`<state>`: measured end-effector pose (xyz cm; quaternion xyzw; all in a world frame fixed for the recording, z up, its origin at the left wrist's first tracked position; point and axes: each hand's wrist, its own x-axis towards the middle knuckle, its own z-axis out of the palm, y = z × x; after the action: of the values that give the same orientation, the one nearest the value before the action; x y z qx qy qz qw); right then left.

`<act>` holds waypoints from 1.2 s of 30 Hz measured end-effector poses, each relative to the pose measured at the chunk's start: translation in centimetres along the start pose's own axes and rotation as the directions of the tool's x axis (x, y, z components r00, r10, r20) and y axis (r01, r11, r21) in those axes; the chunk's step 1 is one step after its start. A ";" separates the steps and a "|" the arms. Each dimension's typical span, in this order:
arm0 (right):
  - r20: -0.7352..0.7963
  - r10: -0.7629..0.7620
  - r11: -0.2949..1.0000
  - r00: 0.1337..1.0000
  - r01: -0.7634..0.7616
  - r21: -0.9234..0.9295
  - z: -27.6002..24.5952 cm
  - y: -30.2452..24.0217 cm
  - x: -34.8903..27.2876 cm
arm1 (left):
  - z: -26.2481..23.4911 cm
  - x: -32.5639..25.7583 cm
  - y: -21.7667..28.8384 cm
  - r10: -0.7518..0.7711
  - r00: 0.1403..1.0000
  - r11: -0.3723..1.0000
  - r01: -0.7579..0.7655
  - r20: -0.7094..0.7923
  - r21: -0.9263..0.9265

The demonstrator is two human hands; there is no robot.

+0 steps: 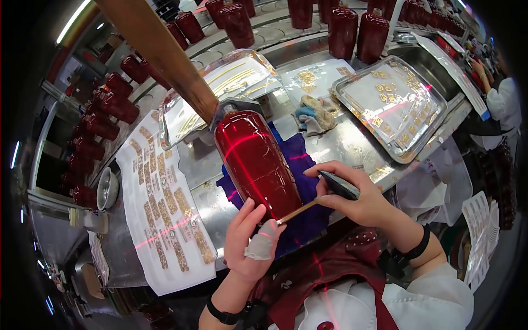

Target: Applying decorative labels and gold stickers to red ceramic liquor bottles on a production line.

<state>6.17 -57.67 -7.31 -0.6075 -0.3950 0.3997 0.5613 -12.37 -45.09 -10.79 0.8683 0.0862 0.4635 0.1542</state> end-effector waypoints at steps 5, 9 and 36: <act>-0.007 -0.054 0.997 0.999 0.053 -0.050 0.0 0.6 0.3 | -0.4 0.6 0.7 0.103 0.992 0.970 -0.118 0.080 0.215; 0.005 -0.113 0.987 0.994 0.113 -0.116 0.3 0.9 0.4 | 0.5 3.2 1.5 0.229 0.952 0.930 -0.275 0.203 0.242; -0.013 -0.089 0.991 0.996 0.087 -0.101 0.7 0.1 0.1 | -0.1 0.0 0.1 -0.044 0.999 0.999 0.045 -0.011 0.014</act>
<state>5.54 -57.36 -7.46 -0.6206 -0.4359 0.3488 0.5506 -12.43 -45.17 -10.66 0.8647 0.1096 0.4640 0.1579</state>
